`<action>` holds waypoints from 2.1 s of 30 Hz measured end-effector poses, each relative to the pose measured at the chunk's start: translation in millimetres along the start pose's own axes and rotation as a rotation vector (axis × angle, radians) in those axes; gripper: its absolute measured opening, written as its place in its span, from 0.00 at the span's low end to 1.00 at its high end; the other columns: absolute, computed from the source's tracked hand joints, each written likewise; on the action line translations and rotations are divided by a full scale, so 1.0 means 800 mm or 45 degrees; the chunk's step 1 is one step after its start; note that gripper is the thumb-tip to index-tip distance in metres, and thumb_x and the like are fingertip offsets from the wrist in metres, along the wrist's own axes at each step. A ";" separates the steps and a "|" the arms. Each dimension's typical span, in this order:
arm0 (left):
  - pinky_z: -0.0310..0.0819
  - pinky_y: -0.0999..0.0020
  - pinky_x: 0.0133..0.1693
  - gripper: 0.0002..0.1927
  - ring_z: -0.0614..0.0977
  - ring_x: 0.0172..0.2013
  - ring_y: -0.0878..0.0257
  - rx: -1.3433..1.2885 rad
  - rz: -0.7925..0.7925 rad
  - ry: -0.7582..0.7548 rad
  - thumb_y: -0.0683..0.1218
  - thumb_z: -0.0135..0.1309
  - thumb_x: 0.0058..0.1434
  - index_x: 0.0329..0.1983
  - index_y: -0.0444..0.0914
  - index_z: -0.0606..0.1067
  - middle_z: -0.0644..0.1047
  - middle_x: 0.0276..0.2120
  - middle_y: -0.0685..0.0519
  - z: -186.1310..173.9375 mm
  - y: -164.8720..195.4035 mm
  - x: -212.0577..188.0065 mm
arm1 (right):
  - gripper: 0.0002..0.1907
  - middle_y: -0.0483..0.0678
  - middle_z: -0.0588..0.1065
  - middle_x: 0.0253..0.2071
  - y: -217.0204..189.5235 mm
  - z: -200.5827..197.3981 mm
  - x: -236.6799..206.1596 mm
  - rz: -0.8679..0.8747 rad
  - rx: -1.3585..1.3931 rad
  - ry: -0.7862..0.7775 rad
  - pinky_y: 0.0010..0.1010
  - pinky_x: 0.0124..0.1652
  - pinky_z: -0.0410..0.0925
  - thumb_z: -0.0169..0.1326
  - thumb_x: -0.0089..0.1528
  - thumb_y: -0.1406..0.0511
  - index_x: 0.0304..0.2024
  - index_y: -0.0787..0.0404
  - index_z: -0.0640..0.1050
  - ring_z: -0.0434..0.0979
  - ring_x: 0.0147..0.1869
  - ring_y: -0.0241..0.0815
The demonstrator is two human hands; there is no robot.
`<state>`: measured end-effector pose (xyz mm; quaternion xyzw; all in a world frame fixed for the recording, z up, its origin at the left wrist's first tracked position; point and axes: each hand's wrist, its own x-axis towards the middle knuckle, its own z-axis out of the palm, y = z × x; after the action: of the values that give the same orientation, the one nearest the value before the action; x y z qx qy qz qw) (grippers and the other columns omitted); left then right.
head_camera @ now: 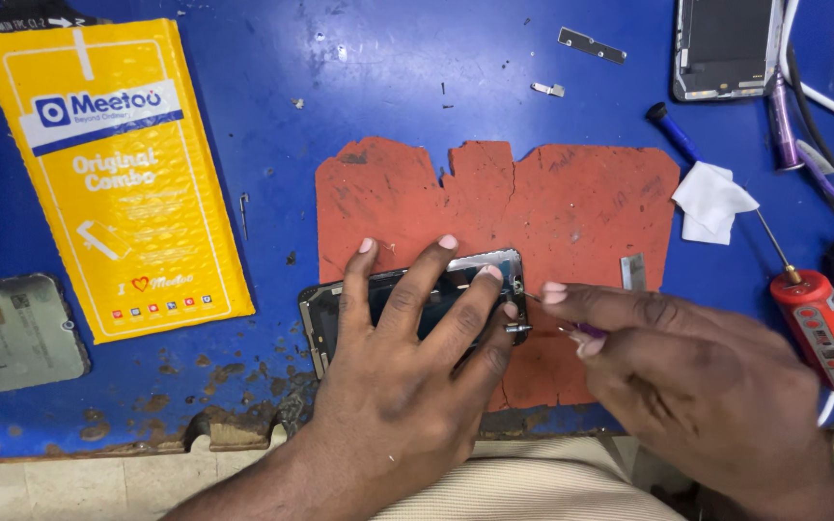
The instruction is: The person repairs a smartphone at a workbench. They pry the phone open with a blade, use tweezers to handle small internal components, transfer parts between the phone body and a replacement screen assembly, and use a screwdriver to work on the device while holding it steady.
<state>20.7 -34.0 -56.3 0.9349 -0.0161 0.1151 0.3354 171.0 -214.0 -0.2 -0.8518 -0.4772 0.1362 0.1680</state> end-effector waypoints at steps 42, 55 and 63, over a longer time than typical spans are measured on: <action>0.47 0.19 0.62 0.22 0.66 0.65 0.41 0.045 -0.007 -0.021 0.47 0.59 0.52 0.51 0.37 0.80 0.71 0.59 0.44 0.001 -0.001 0.005 | 0.12 0.44 0.83 0.38 -0.005 -0.012 0.017 -0.074 -0.082 -0.027 0.32 0.37 0.76 0.66 0.57 0.61 0.37 0.60 0.79 0.84 0.36 0.39; 0.47 0.20 0.62 0.25 0.66 0.65 0.40 0.044 0.004 -0.010 0.47 0.61 0.49 0.52 0.36 0.79 0.71 0.59 0.44 0.002 -0.002 0.005 | 0.14 0.50 0.82 0.39 -0.011 -0.010 0.014 -0.071 -0.011 0.096 0.29 0.34 0.75 0.66 0.56 0.69 0.43 0.60 0.78 0.84 0.35 0.42; 0.46 0.20 0.62 0.24 0.66 0.65 0.40 0.050 0.010 -0.028 0.46 0.60 0.48 0.50 0.36 0.80 0.71 0.60 0.44 0.002 -0.002 0.003 | 0.14 0.62 0.77 0.50 0.048 0.010 0.000 0.253 0.849 0.684 0.27 0.54 0.76 0.52 0.75 0.81 0.57 0.67 0.65 0.82 0.53 0.44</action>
<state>23.9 -33.5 -58.2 0.9424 -0.0213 0.1063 0.3165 197.1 -231.3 -23.6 -0.7979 -0.2624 0.0720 0.5378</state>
